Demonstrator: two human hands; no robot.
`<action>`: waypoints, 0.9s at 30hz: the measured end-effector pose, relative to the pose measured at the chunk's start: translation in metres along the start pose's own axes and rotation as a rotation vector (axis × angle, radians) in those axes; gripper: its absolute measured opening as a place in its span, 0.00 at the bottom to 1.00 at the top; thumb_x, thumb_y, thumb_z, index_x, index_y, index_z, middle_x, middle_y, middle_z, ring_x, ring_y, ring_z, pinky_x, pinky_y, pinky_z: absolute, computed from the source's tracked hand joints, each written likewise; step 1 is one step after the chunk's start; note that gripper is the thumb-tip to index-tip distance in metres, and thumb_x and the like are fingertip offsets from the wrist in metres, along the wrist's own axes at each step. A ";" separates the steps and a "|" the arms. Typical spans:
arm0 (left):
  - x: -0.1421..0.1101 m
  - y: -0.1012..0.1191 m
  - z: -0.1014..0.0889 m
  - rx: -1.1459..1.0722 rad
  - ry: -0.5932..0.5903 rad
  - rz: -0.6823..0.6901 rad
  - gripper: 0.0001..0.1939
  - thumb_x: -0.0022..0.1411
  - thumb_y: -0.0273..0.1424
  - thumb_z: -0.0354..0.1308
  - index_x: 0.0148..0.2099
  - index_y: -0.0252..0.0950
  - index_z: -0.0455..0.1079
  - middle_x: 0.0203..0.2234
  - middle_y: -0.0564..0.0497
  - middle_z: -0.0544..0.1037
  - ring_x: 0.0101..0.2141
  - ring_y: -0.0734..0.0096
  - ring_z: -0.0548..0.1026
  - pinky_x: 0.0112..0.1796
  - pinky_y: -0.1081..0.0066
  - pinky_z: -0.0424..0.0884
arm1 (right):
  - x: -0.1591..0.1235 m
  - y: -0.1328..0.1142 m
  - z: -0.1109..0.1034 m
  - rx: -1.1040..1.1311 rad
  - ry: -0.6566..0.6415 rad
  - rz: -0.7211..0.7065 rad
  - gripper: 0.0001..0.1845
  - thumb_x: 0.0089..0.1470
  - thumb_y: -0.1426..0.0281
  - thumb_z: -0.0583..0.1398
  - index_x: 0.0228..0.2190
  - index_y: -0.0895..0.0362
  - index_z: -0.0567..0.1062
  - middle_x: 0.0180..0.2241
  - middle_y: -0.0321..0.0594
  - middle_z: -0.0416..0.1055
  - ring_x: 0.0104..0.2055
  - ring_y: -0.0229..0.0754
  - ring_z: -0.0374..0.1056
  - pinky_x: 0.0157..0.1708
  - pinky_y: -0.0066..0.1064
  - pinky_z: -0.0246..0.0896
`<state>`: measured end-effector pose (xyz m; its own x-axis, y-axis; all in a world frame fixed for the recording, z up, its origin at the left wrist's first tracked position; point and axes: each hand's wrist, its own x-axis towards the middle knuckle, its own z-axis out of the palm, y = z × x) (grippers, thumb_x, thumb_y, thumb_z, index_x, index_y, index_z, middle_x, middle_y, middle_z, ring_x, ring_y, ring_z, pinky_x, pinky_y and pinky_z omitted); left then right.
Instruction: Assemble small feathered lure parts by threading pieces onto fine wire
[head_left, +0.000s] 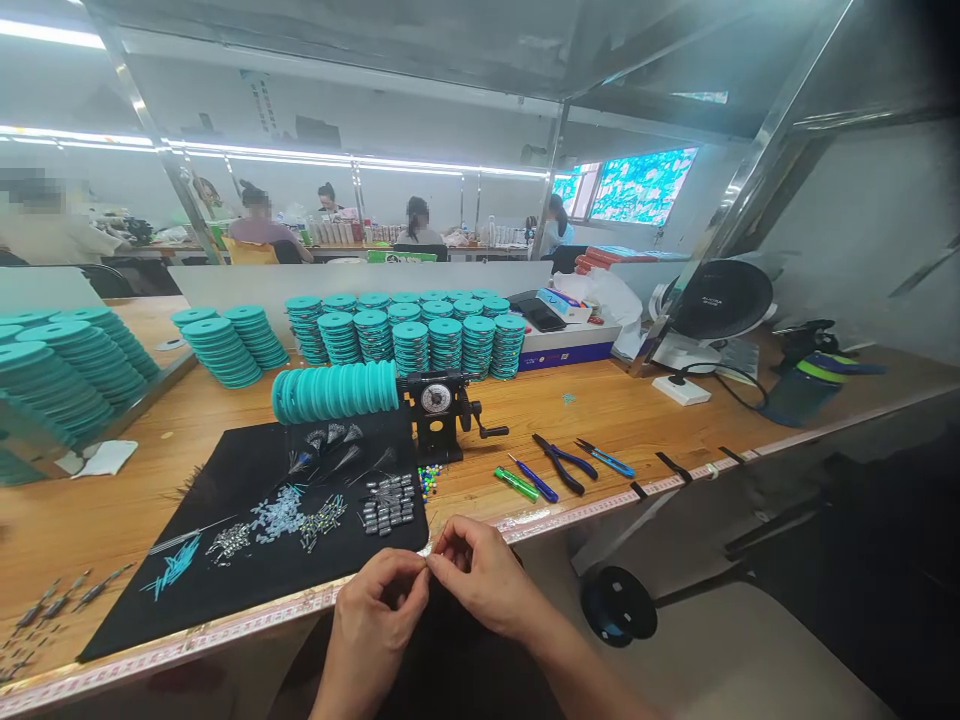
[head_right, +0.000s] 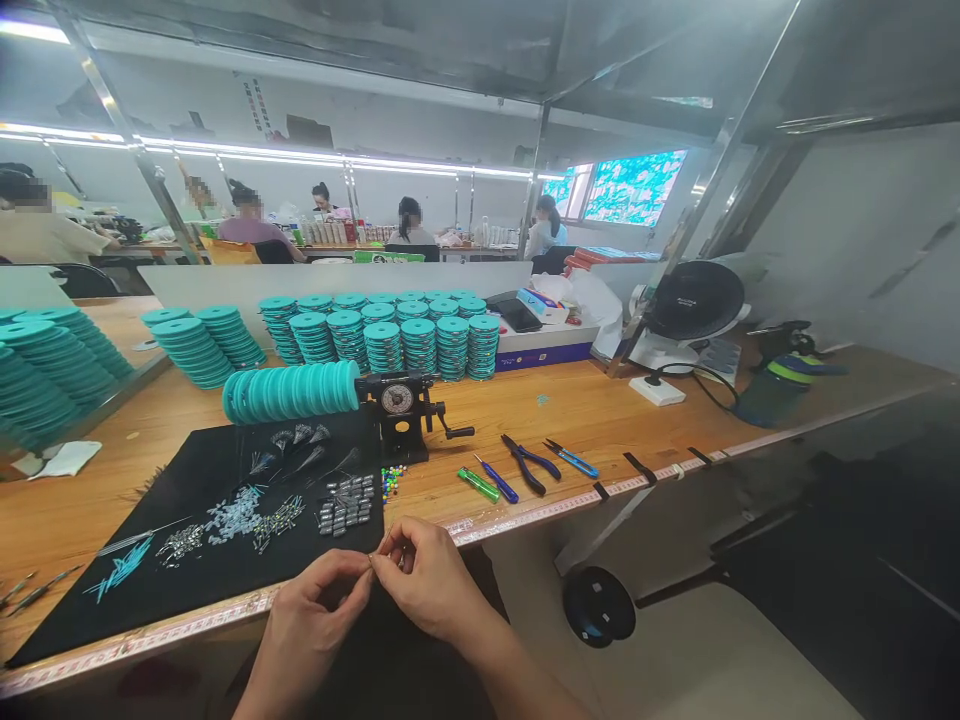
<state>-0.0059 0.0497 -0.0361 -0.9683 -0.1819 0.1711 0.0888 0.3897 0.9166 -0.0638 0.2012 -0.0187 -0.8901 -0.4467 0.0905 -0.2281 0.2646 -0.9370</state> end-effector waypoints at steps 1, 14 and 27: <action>0.000 0.000 0.000 -0.003 0.001 0.002 0.07 0.58 0.33 0.60 0.32 0.39 0.79 0.30 0.49 0.80 0.29 0.64 0.76 0.33 0.71 0.71 | 0.000 -0.001 0.000 -0.010 -0.004 -0.005 0.01 0.52 0.74 0.61 0.29 0.57 0.74 0.27 0.32 0.70 0.29 0.35 0.62 0.27 0.25 0.55; 0.000 0.003 -0.001 0.078 0.037 0.011 0.05 0.56 0.31 0.60 0.30 0.39 0.75 0.26 0.52 0.78 0.21 0.71 0.68 0.25 0.73 0.64 | 0.003 -0.007 0.002 -0.068 -0.031 -0.027 0.02 0.52 0.73 0.62 0.28 0.57 0.76 0.26 0.33 0.71 0.28 0.36 0.63 0.27 0.26 0.56; 0.002 0.000 0.006 -0.425 -0.036 -0.255 0.16 0.55 0.43 0.64 0.30 0.35 0.72 0.19 0.56 0.71 0.20 0.76 0.64 0.22 0.77 0.61 | 0.001 0.005 0.002 0.067 -0.006 -0.014 0.06 0.58 0.70 0.61 0.29 0.57 0.74 0.28 0.33 0.71 0.31 0.37 0.66 0.31 0.27 0.57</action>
<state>-0.0092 0.0546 -0.0382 -0.9783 -0.1896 -0.0835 -0.0720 -0.0669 0.9952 -0.0646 0.2003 -0.0245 -0.8844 -0.4555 0.1015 -0.2131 0.2007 -0.9562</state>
